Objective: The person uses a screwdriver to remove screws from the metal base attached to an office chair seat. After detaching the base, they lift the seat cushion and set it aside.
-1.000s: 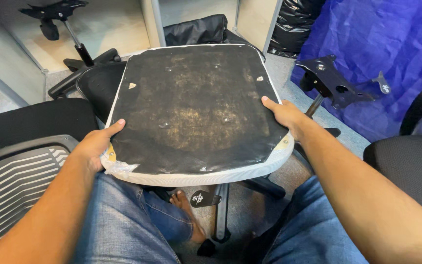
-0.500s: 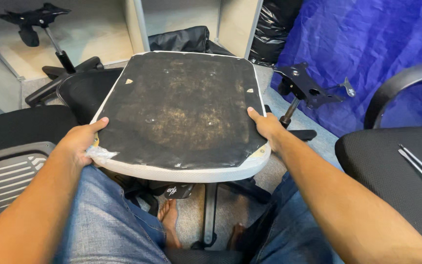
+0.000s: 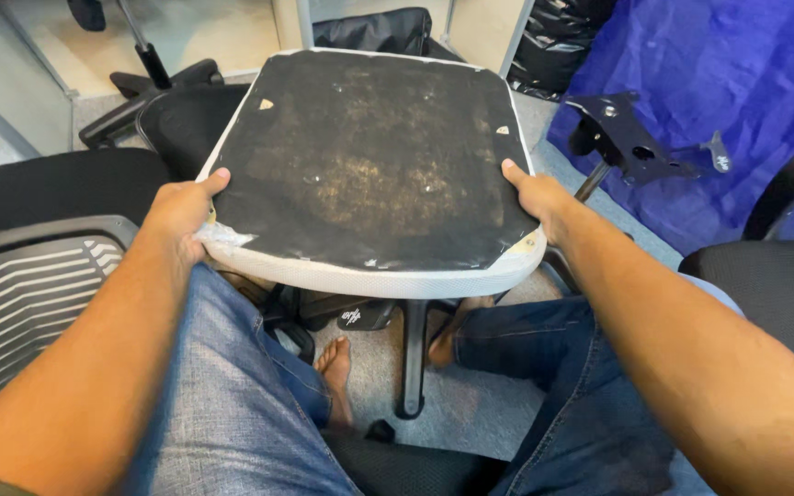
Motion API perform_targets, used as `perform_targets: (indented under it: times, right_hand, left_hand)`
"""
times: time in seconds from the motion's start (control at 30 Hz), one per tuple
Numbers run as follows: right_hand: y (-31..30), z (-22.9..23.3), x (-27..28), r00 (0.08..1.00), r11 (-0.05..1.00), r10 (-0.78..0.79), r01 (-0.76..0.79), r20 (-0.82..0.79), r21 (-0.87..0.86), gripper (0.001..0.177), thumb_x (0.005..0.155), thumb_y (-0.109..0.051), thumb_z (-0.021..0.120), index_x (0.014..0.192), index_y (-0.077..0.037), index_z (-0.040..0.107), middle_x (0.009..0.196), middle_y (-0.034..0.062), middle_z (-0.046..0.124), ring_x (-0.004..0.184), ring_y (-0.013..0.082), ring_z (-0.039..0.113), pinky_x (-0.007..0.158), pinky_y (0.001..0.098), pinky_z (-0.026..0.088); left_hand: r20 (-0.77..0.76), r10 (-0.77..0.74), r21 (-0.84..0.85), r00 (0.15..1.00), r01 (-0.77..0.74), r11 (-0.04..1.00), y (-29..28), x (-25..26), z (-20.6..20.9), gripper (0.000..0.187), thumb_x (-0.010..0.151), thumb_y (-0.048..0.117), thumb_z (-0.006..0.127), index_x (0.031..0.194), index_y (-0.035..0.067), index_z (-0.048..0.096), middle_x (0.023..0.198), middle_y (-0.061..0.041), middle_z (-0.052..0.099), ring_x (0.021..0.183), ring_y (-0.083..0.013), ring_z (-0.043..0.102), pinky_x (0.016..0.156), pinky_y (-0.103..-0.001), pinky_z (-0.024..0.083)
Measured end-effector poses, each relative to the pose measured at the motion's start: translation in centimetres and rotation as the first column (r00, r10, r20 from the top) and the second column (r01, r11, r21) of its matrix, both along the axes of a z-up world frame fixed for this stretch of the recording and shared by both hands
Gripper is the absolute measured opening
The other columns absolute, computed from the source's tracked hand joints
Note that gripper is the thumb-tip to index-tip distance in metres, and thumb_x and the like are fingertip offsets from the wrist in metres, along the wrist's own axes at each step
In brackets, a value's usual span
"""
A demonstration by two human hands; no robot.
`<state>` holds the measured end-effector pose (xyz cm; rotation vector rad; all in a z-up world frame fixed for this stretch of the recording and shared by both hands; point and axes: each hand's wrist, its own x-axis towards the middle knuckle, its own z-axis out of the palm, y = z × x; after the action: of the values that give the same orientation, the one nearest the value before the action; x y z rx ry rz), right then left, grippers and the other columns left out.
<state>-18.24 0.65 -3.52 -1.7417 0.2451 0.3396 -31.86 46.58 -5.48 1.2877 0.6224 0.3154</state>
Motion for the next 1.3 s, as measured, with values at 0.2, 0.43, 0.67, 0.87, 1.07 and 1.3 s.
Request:
perform_targets:
  times: [0.2,0.43,0.67,0.87,1.07,1.3]
  right_hand:
    - [1.0,0.5,1.3,0.999,1.0,-0.023,0.022,-0.045,-0.022,0.057,0.097,-0.052,0.06,0.118,0.001,0.066,0.099,0.0171,0.073,0.077,0.0284,0.073,0.07,0.0447,0.062]
    - [1.4,0.3,0.5,1.0,1.0,-0.012,0.012,-0.028,0.012,0.061,0.096,-0.05,0.061,0.124,0.004,0.062,0.101,0.017,0.073,0.079,0.0294,0.073,0.071,0.0465,0.062]
    - [-1.5,0.2,1.1,0.997,0.931,-0.006,0.035,0.082,-0.362,0.059,0.1,-0.051,0.056,0.126,0.001,0.067,0.112,0.0179,0.072,0.093,0.0302,0.071,0.081,0.0447,0.055]
    - [-7.5,2.0,1.6,0.988,0.814,-0.092,0.149,0.128,-0.562,0.062,0.098,-0.05,0.062,0.13,0.002,0.068,0.117,0.02,0.072,0.101,0.0329,0.07,0.093,0.047,0.052]
    - [-12.2,3.5,-0.3,0.994,0.791,-0.035,0.09,0.101,-0.605,0.073,0.088,-0.057,0.07,0.13,0.003,0.067,0.116,0.0227,0.073,0.101,0.036,0.072,0.092,0.0479,0.053]
    - [-9.8,3.3,-2.0,0.999,0.897,0.026,-0.01,0.029,-0.442,0.073,0.091,-0.057,0.066,0.135,0.0,0.06,0.116,0.0204,0.072,0.097,0.0309,0.072,0.089,0.0458,0.056]
  left_hand:
    - [0.061,0.033,-0.062,0.998,-0.029,0.998,0.2,1.2,1.1,0.034,0.094,0.017,0.074,0.112,-0.009,0.063,0.105,-0.019,0.067,0.088,-0.0311,0.072,0.077,-0.053,0.063]
    - [0.068,0.071,-0.084,0.995,-0.065,0.994,0.8,0.7,2.3,0.028,0.093,0.011,0.071,0.11,-0.009,0.064,0.107,-0.021,0.069,0.091,-0.0332,0.074,0.079,-0.053,0.064]
    - [0.106,-0.072,0.066,0.992,0.065,0.996,-1.6,-0.6,1.0,0.03,0.096,0.019,0.074,0.112,-0.005,0.065,0.085,-0.01,0.062,0.069,-0.0222,0.061,0.06,-0.044,0.056]
    - [0.229,-0.079,0.03,0.97,0.074,0.997,-11.0,-4.3,0.5,0.038,0.088,0.014,0.075,0.118,-0.004,0.062,0.091,-0.011,0.07,0.075,-0.0204,0.068,0.063,-0.037,0.059]
    - [0.166,-0.063,0.072,0.984,0.051,0.996,-18.1,-8.0,0.7,0.061,0.085,0.012,0.076,0.136,0.001,0.044,0.113,-0.014,0.069,0.098,-0.0211,0.068,0.082,-0.035,0.057]
    - [0.011,-0.125,-0.038,0.992,0.125,0.991,-15.7,-7.2,1.5,0.057,0.08,0.003,0.076,0.131,0.001,0.049,0.114,-0.016,0.069,0.099,-0.0265,0.07,0.083,-0.042,0.06]
